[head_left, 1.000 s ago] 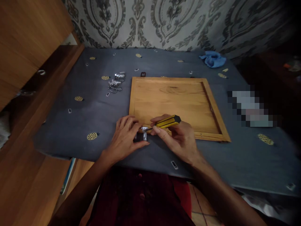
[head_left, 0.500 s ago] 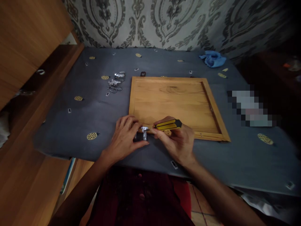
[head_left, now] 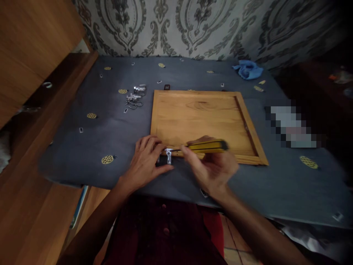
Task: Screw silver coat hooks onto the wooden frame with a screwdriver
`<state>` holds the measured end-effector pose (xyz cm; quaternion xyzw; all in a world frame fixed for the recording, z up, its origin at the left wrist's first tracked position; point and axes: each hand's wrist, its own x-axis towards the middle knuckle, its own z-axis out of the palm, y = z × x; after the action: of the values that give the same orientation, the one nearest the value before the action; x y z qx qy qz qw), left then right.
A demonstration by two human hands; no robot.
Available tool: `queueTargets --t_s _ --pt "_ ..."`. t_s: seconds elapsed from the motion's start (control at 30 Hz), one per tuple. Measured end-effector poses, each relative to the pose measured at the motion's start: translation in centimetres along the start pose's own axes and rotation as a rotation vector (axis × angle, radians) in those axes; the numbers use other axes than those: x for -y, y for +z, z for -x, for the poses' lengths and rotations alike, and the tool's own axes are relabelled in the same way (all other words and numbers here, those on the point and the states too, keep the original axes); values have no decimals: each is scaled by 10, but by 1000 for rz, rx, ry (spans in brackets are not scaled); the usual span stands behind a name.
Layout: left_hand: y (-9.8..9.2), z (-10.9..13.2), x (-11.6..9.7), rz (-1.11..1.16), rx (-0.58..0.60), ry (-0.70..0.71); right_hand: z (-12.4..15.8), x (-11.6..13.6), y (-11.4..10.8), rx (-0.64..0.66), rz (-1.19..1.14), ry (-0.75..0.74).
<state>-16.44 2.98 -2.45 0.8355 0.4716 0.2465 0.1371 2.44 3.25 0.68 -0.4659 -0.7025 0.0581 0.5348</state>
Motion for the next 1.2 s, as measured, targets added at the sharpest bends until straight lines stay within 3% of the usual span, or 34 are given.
queueTargets --t_s 0.07,0.13,0.43,0.93,1.2 --pt "0 0 1 21 11 2 -6 2 -7 -110 -22 -16" --pt "0 0 1 31 15 2 -10 3 -13 -140 -14 -2" --pt "1 0 -1 -5 1 -10 4 -8 -1 97 -119 52" --pt "0 0 -1 -20 -20 13 7 -13 5 135 -132 67" --pt "0 0 0 -9 -8 9 -7 -5 -19 440 -326 175"
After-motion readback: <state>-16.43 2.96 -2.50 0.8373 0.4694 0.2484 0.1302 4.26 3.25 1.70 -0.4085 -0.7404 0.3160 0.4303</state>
